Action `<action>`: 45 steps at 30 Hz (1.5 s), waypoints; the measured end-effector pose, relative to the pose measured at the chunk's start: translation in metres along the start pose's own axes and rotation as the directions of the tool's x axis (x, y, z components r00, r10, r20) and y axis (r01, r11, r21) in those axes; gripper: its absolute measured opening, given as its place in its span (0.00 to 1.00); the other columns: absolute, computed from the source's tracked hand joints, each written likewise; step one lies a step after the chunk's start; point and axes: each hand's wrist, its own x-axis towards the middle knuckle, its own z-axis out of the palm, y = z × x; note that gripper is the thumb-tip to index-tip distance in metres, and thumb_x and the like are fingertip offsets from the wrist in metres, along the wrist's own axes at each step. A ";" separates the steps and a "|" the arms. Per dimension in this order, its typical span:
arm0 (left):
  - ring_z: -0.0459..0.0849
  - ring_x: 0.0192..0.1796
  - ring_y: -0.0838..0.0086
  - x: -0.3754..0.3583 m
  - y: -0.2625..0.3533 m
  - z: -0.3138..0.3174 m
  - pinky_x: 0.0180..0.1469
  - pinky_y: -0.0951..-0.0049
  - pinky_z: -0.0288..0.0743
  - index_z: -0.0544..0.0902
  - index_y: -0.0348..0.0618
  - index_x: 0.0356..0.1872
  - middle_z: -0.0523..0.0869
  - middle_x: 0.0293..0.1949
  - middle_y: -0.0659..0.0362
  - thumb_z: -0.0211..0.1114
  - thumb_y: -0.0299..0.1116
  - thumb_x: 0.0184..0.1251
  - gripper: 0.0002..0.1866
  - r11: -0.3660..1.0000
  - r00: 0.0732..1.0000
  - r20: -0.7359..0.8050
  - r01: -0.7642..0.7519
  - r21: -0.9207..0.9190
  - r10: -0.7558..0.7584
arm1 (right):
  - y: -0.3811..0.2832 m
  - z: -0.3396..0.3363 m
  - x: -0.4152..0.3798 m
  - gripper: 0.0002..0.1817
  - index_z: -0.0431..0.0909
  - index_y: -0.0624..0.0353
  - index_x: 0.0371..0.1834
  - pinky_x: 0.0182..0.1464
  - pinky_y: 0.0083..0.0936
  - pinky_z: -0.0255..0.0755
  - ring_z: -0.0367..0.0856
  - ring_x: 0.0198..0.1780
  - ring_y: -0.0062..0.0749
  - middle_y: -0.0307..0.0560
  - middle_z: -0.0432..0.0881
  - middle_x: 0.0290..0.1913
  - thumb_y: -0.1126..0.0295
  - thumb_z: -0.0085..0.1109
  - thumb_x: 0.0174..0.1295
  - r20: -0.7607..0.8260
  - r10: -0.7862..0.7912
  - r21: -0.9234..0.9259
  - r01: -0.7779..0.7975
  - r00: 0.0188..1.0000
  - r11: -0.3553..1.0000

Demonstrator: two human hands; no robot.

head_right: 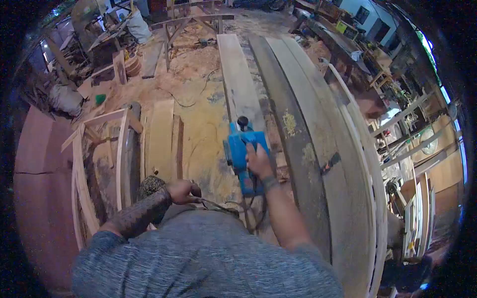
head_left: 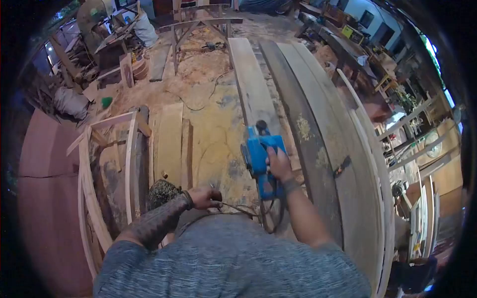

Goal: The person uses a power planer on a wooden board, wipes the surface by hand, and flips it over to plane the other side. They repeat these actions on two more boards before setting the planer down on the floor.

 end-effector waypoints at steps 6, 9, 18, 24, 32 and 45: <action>0.90 0.51 0.54 0.062 -0.055 -0.107 0.56 0.57 0.82 0.89 0.44 0.52 0.92 0.46 0.48 0.69 0.49 0.74 0.20 0.998 0.999 0.054 -0.001 0.068 -0.003 | -0.022 0.043 0.205 0.28 0.75 0.65 0.43 0.30 0.35 0.78 0.82 0.24 0.32 0.46 0.82 0.27 0.45 0.53 0.79 -0.065 -0.003 -0.052 0.000 0.998 0.999; 0.91 0.50 0.55 0.091 -0.083 -0.162 0.56 0.57 0.82 0.90 0.44 0.51 0.92 0.44 0.49 0.69 0.47 0.74 0.18 0.999 0.999 -0.013 0.043 0.005 -0.043 | -0.043 0.055 0.284 0.28 0.76 0.63 0.47 0.27 0.31 0.77 0.81 0.21 0.30 0.43 0.82 0.28 0.43 0.51 0.79 -0.077 0.017 -0.144 -0.028 0.997 0.989; 0.89 0.45 0.68 0.236 -0.248 -0.291 0.51 0.65 0.83 0.89 0.39 0.42 0.90 0.39 0.55 0.73 0.36 0.74 0.10 0.866 0.991 0.027 -0.099 -0.491 0.129 | -0.066 0.093 0.502 0.25 0.75 0.61 0.46 0.23 0.28 0.73 0.77 0.19 0.26 0.41 0.78 0.26 0.46 0.53 0.80 -0.072 0.100 0.030 -0.098 0.992 0.995; 0.84 0.41 0.75 0.280 -0.283 -0.385 0.47 0.68 0.79 0.88 0.37 0.40 0.87 0.34 0.60 0.72 0.35 0.75 0.10 0.772 1.000 0.013 -0.001 -0.635 0.012 | -0.100 0.116 0.661 0.27 0.75 0.65 0.43 0.23 0.30 0.74 0.78 0.19 0.29 0.45 0.80 0.25 0.46 0.53 0.81 -0.071 0.032 0.018 -0.030 0.997 0.999; 0.81 0.44 0.80 0.320 -0.274 -0.495 0.49 0.73 0.77 0.85 0.37 0.50 0.84 0.39 0.65 0.66 0.37 0.81 0.12 0.659 0.944 -0.270 -0.081 -0.748 -0.191 | -0.116 0.154 0.919 0.32 0.79 0.70 0.39 0.22 0.39 0.77 0.81 0.20 0.36 0.50 0.82 0.27 0.44 0.51 0.79 -0.073 -0.023 0.012 0.024 0.997 1.000; 0.89 0.49 0.73 0.301 -0.316 -0.484 0.54 0.69 0.81 0.87 0.36 0.56 0.91 0.46 0.58 0.68 0.32 0.77 0.13 0.762 0.954 -0.274 -0.086 -0.642 -0.123 | -0.129 0.127 0.884 0.28 0.73 0.51 0.61 0.52 0.51 0.70 0.70 0.54 0.33 0.51 0.71 0.56 0.38 0.46 0.80 0.055 0.130 -0.267 -0.111 0.990 0.957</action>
